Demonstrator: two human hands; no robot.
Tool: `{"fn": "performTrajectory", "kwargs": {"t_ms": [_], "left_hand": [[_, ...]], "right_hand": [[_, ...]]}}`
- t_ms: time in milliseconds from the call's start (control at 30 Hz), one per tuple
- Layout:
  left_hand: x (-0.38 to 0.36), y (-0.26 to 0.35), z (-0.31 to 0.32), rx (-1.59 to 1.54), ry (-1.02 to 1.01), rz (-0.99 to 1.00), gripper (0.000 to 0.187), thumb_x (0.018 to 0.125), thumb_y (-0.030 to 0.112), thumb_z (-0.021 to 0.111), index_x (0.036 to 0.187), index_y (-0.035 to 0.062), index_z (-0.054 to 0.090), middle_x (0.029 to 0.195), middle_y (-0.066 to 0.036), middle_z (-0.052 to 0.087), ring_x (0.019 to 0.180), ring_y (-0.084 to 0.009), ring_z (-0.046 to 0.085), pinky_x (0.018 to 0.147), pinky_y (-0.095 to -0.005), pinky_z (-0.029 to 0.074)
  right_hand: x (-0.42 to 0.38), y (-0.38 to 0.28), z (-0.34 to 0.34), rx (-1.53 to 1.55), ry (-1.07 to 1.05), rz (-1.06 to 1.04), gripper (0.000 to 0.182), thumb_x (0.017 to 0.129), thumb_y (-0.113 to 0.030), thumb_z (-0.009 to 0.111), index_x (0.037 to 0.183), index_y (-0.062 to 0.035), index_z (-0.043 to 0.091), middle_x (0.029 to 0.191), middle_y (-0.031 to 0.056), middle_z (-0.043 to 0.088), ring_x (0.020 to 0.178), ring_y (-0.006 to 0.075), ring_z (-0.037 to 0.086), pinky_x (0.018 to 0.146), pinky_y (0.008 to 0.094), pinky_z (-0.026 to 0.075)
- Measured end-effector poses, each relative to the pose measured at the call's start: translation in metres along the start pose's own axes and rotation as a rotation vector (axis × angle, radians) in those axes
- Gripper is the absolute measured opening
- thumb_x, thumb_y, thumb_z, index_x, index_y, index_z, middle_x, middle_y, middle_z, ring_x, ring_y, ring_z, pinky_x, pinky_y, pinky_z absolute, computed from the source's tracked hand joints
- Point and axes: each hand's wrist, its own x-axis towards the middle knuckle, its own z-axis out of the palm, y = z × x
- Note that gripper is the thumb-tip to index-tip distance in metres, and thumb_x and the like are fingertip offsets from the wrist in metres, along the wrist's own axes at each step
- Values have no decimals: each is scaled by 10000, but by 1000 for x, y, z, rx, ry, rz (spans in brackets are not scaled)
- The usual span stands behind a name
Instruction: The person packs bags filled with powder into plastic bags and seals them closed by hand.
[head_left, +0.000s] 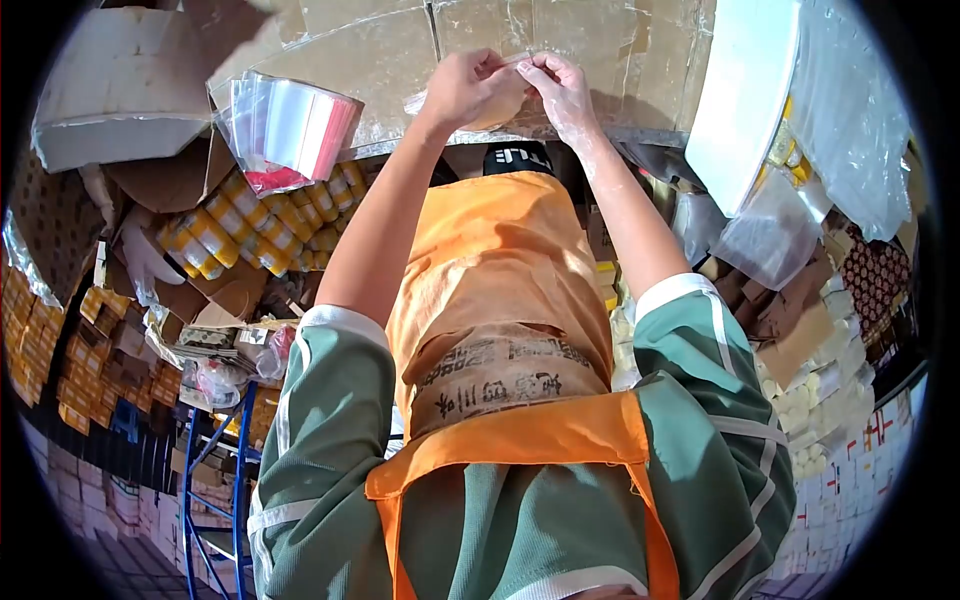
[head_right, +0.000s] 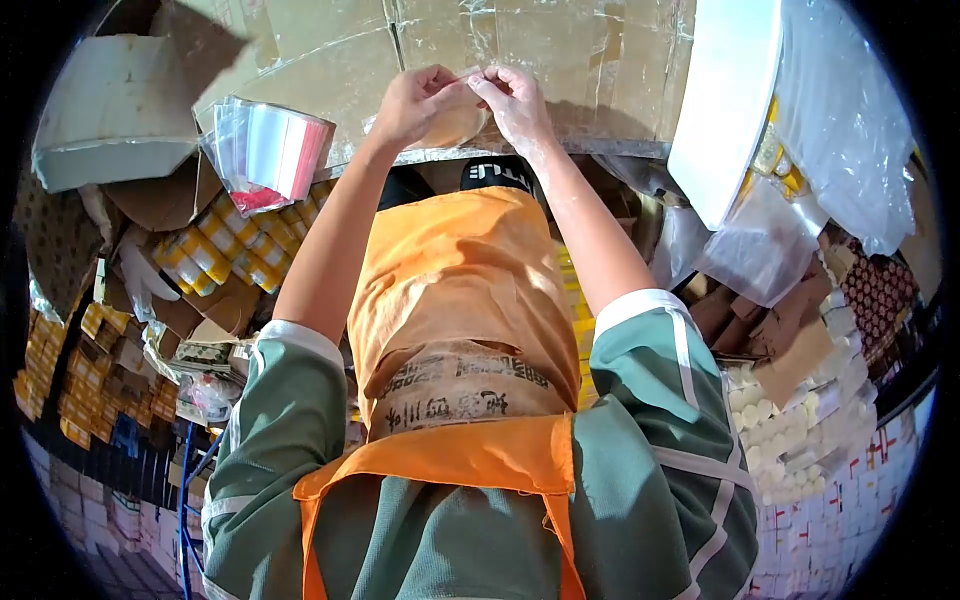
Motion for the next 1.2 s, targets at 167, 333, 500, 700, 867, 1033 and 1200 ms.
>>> {"fn": "performTrajectory", "kwargs": {"t_ms": [167, 333, 500, 700, 867, 1033, 1200], "left_hand": [[-7, 13, -1, 0, 15, 27, 241, 838, 189, 637, 928, -34, 632, 805, -113, 670, 738, -137, 613, 709, -290, 491], [-11, 13, -3, 82, 51, 68, 247, 833, 187, 643, 945, -33, 625, 823, -118, 678, 774, -151, 632, 753, -291, 494], [-10, 10, -4, -21, 42, 62, 267, 811, 234, 647, 954, 9, 638, 862, -136, 687, 795, -241, 664, 731, -324, 510], [-8, 28, -1, 76, 96, 95, 267, 835, 200, 646, 969, -29, 618, 885, -161, 683, 822, -229, 659, 755, -312, 498], [-8, 31, 0, 71, 117, 98, 261, 827, 200, 657, 957, -25, 625, 903, -167, 686, 846, -255, 668, 758, -325, 501], [-8, 33, 2, 87, 144, 126, 247, 816, 191, 663, 945, -17, 628, 872, -155, 685, 832, -238, 672, 748, -319, 503], [-2, 26, 3, 83, 149, 148, 239, 795, 223, 662, 916, 17, 650, 860, -140, 687, 813, -256, 670, 720, -339, 510]], "right_hand": [[2, -2, 3, -60, -41, -65, 94, 867, -109, 645, 890, -21, 667, 786, -16, 625, 743, 53, 556, 654, 212, 453], [4, 2, -3, -66, -51, -134, 109, 867, -118, 656, 897, -13, 662, 780, -15, 626, 722, 49, 551, 644, 210, 450], [9, 1, -11, -43, -81, -104, 134, 869, -137, 665, 876, -5, 642, 749, -15, 609, 670, 46, 532, 611, 202, 438], [12, -7, -7, -235, -82, -247, 134, 875, -134, 651, 863, -1, 638, 731, -26, 595, 672, 43, 520, 612, 208, 430], [13, 0, -9, -163, -96, -264, 118, 877, -123, 644, 879, -6, 647, 755, -10, 623, 681, 48, 534, 615, 215, 439], [8, -4, -9, -175, -63, -252, 105, 866, -104, 651, 886, -1, 649, 770, -2, 636, 708, 52, 559, 637, 217, 458], [9, -4, -5, -141, -22, -238, 92, 858, -87, 654, 882, 2, 648, 774, 3, 640, 720, 59, 571, 658, 220, 470]]}}
